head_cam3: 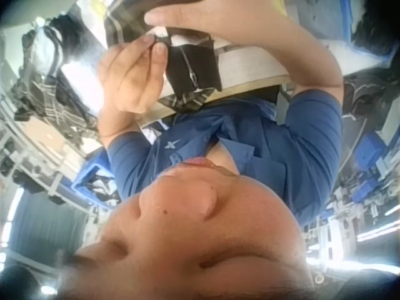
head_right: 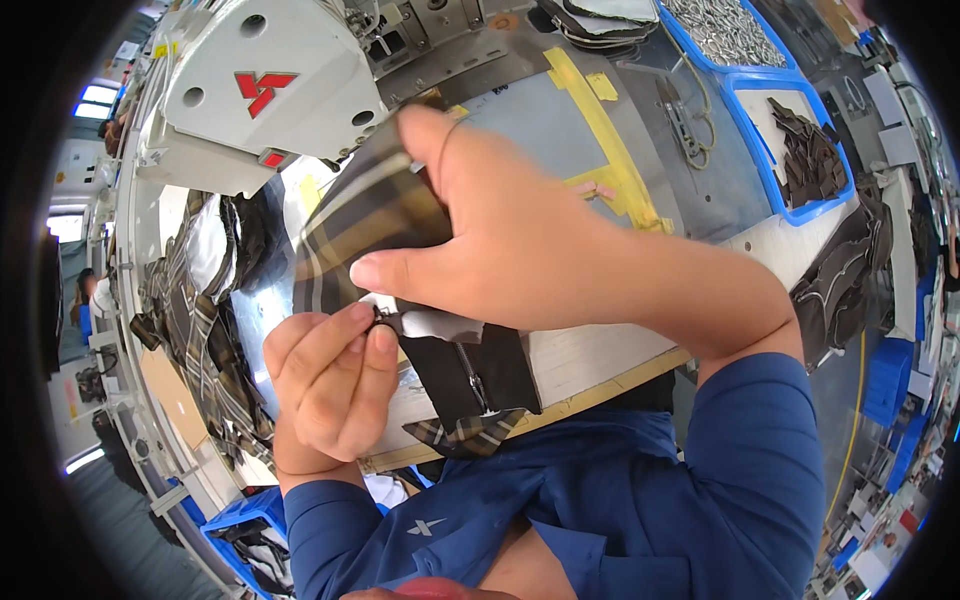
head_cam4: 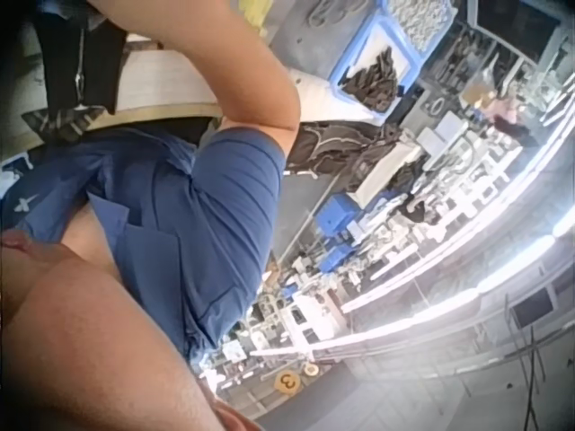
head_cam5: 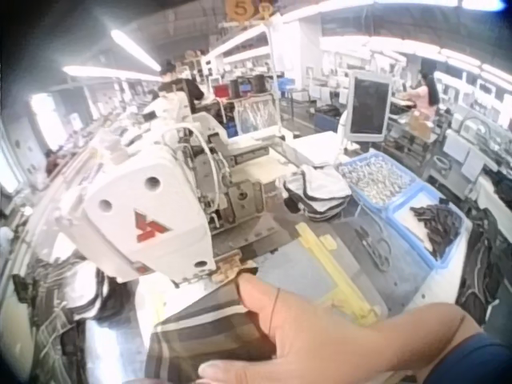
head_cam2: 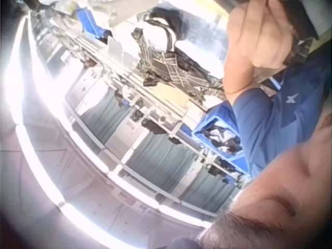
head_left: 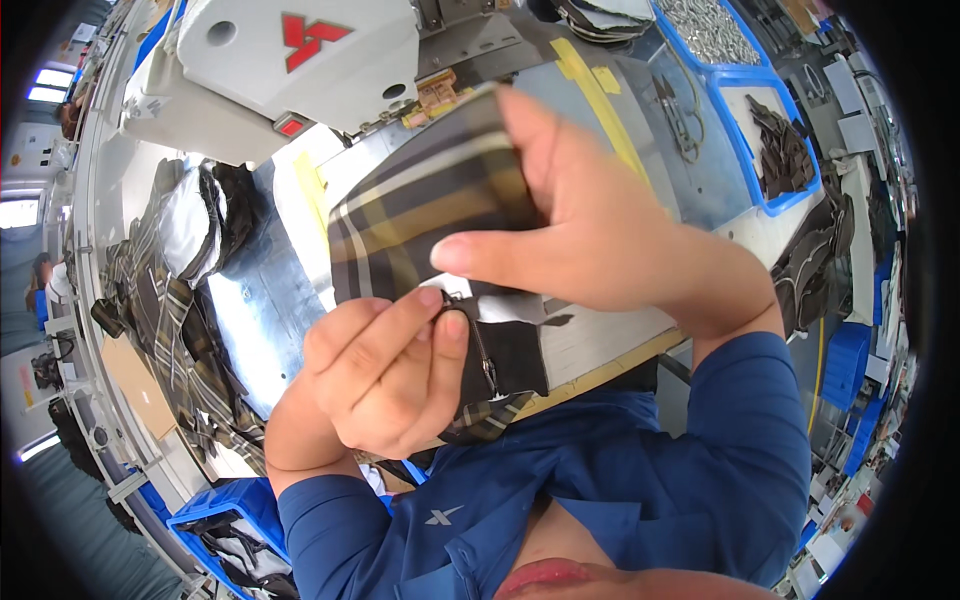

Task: The person operates an industrial sewing machine to stitch a zipper onto a black fabric pouch. They repeatedly align the zipper, sew along the edge, and trim excess thread. The person also flips the pouch to attach a white fabric lining and inspects the finished seams before moving to the next unit.

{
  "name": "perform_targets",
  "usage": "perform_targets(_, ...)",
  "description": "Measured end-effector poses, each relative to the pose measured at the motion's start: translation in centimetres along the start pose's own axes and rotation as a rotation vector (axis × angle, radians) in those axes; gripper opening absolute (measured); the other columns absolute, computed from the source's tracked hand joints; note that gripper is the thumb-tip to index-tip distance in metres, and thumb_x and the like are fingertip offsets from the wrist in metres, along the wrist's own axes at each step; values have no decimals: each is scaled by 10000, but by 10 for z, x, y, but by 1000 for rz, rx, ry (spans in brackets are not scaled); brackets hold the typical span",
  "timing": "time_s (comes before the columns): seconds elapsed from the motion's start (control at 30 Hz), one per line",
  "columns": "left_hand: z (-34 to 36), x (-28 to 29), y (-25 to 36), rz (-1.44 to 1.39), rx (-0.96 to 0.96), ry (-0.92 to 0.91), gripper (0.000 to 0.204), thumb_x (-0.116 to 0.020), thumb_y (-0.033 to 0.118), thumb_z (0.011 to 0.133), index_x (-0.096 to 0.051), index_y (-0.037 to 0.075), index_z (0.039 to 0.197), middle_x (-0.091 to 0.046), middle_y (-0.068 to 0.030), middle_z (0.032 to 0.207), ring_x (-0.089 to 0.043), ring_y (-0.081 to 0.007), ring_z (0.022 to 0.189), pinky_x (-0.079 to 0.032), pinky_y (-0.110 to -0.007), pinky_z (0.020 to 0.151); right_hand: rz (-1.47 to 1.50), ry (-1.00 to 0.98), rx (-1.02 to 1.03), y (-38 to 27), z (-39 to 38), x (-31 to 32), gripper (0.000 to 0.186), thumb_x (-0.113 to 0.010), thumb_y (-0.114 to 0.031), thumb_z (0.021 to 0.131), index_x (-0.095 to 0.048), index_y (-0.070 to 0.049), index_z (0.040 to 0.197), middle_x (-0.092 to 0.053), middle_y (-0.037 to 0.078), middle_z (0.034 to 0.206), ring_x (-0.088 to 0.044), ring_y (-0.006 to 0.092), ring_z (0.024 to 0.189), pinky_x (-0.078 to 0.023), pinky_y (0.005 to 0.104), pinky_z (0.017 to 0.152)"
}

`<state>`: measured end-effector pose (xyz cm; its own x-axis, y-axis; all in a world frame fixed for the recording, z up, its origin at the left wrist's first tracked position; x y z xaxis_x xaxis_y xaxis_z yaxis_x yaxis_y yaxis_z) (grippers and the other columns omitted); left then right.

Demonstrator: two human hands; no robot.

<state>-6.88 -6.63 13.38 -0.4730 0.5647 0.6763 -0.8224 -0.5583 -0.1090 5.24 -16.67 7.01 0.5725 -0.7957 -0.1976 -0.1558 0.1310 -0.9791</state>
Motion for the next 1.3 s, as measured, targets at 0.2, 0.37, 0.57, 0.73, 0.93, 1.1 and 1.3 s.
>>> perform_targets(0.2,3,10,-13,-8,101,-49,196,-817,-137,765,-736,-24,903,-625,-82,939,-741,-303,927,-558,-385,724,-172,-102,23,-34,-17,-4,822,-758,79,849,-410,-67,1579,-775,106,1151,-739,135,951,-571,301,833)
perform_targets(0.37,1,14,-12,-76,73,-41,202,-796,-121,777,-729,-34,946,-616,-89,948,-743,-303,923,-558,-380,726,-593,-40,354,-54,-21,-7,447,-810,54,798,-737,-52,1227,-778,83,1020,-726,184,828,-554,327,740)
perform_targets(0.57,1,18,-9,-177,44,0,221,-786,-107,775,-731,-16,968,-597,-68,929,-746,-288,905,-556,-364,732,-1099,34,748,-84,-41,-27,321,-850,-52,715,-777,-86,1025,-733,98,974,-688,257,827,-542,374,692)
perform_targets(0.73,2,16,-7,-258,-12,49,193,-787,-93,766,-745,12,922,-589,-53,911,-750,-269,891,-555,-351,741,-1201,-68,1077,-80,-56,-48,251,-779,-89,738,-773,-53,986,-750,103,1016,-699,259,869,-547,371,715)
perform_targets(0.93,-4,16,0,-276,-86,144,160,-786,-100,766,-721,16,854,-609,-53,863,-748,-271,877,-570,-352,716,-1123,-67,1260,-73,-63,-51,191,-734,-141,663,-684,-33,813,-638,53,861,-662,247,863,-516,355,730)
perform_targets(1.1,6,13,-12,-397,38,40,183,-768,-133,752,-696,-31,885,-641,-92,861,-747,-317,892,-607,-399,714,-1093,-141,1076,-70,-47,-45,280,-757,-124,689,-712,-34,951,-668,76,949,-667,287,869,-525,384,745)
perform_targets(1.3,0,18,-24,-353,87,93,206,-785,-116,754,-689,-65,930,-642,-118,881,-746,-350,897,-617,-418,721,-836,-290,813,-77,-37,-42,408,-812,-123,746,-756,-49,1143,-734,88,1115,-692,299,937,-539,412,786)
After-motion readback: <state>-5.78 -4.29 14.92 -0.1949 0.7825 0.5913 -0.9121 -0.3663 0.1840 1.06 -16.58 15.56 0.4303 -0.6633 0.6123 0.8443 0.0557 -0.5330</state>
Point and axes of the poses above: each hand's wrist, its own z-axis towards the middle knuckle, its own x-axis out of the back of the hand, y = z × x, the point moved 10 cm from there along z, towards the middle knuckle
